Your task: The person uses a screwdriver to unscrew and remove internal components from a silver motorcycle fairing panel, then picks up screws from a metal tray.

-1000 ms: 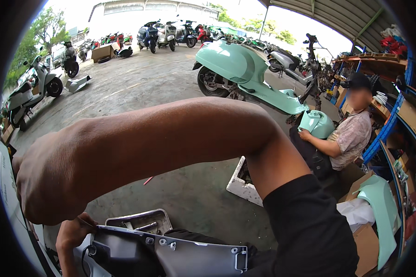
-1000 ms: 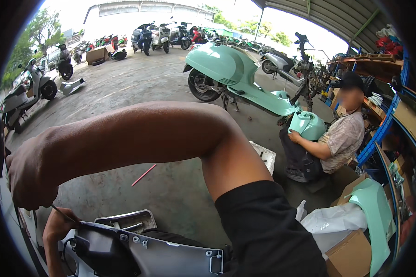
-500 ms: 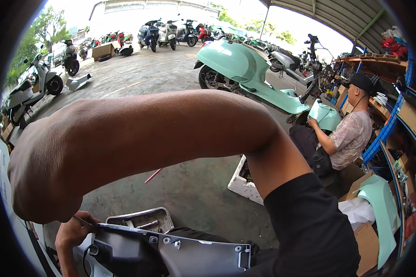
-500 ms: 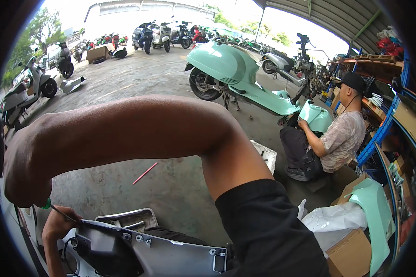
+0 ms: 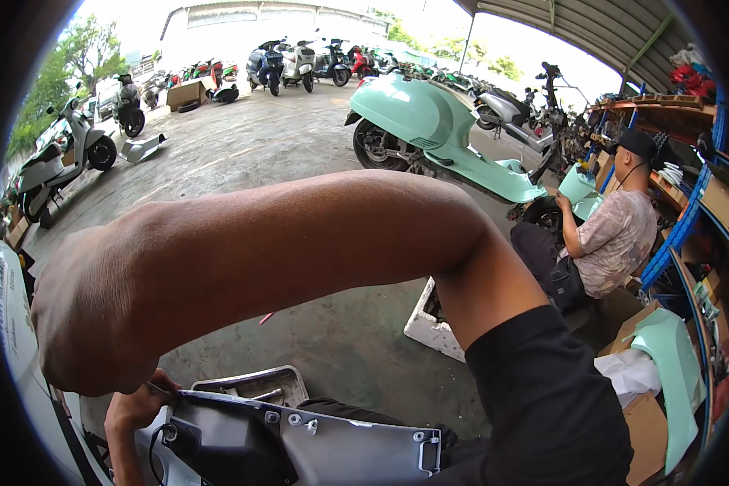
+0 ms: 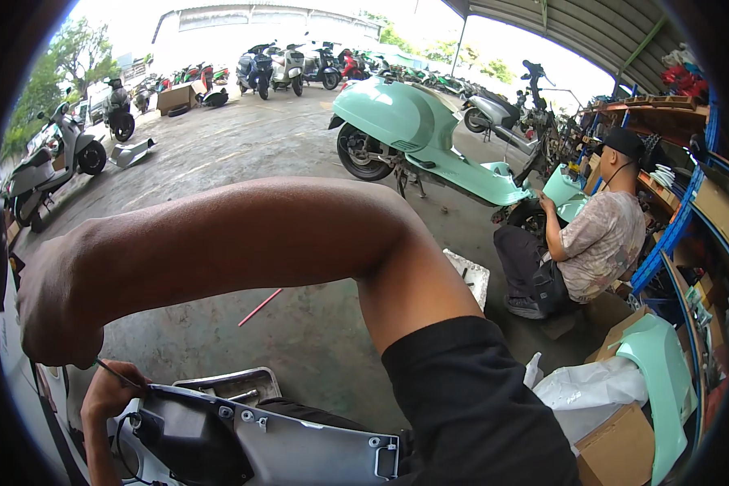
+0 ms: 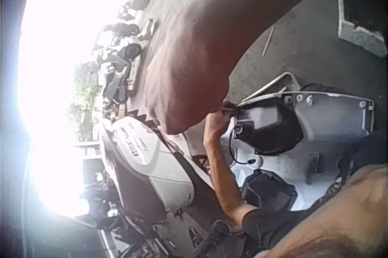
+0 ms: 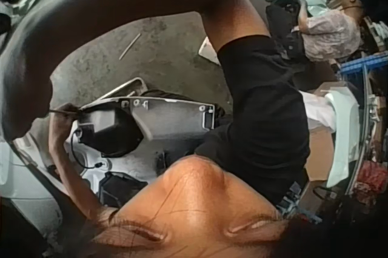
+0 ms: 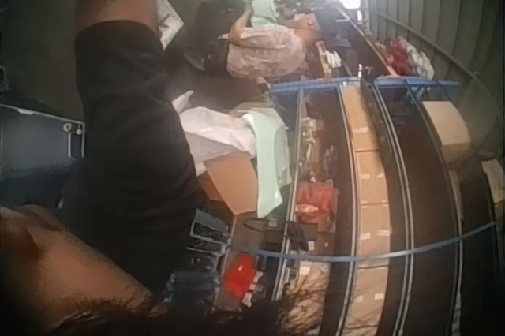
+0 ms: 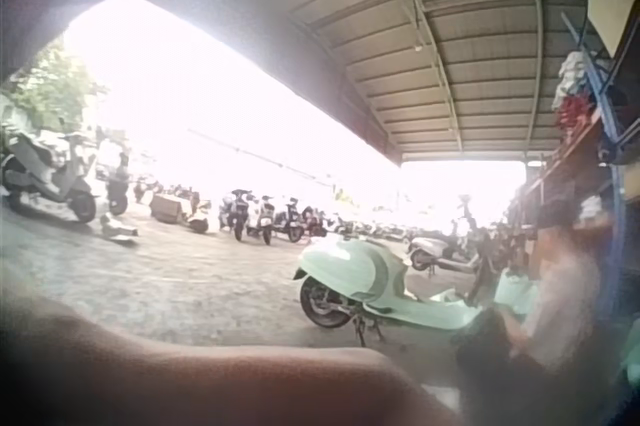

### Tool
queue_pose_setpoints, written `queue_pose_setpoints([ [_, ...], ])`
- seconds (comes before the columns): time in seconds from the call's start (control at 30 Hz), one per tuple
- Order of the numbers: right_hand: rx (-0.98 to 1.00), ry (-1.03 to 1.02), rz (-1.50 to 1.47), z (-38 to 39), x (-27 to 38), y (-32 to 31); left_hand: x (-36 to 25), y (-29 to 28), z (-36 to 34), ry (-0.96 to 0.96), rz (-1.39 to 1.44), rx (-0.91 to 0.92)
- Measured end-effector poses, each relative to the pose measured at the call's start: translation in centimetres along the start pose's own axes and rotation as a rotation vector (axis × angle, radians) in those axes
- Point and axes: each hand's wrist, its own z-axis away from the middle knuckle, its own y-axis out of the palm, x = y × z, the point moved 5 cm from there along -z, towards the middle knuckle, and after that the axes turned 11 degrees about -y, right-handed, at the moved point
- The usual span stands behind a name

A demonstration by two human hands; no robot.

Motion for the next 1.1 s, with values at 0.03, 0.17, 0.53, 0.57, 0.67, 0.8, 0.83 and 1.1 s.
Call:
queue_pose_setpoints([
  [0.03, 0.004, -0.006, -0.006, 0.0, 0.1, 0.0, 0.4, 0.1, -0.1, 0.003, -0.003, -0.009],
  [0.17, -0.035, -0.056, -0.005, -0.8, 0.2, -0.3, 1.9, 0.1, -0.3, 0.051, 0.062, -0.076],
  [0.53, -0.155, -0.038, 0.009, 0.4, -0.9, 0.5, -0.4, -0.1, -0.5, 0.152, -0.041, -0.026],
  [0.57, -0.131, -0.046, 0.019, -0.2, -0.7, 0.2, 0.0, -0.5, 0.1, 0.081, -0.037, -0.042],
  [0.67, -0.090, -0.060, 0.001, -1.6, -0.4, -0.8, 1.1, -1.2, 1.1, 0.092, -0.062, -0.132],
  [0.8, 0.040, -0.013, -0.028, -0.8, -0.5, 0.2, 0.7, 0.1, -0.7, 0.124, -0.085, -0.145],
  [0.83, 0.031, -0.019, -0.022, -0.8, -0.5, 0.3, 0.6, 0.0, -0.6, 0.131, -0.098, -0.150],
  [1.1, -0.019, -0.024, 0.003, 0.1, -0.6, 0.5, 0.3, 0.2, -0.8, 0.135, -0.139, -0.154],
])
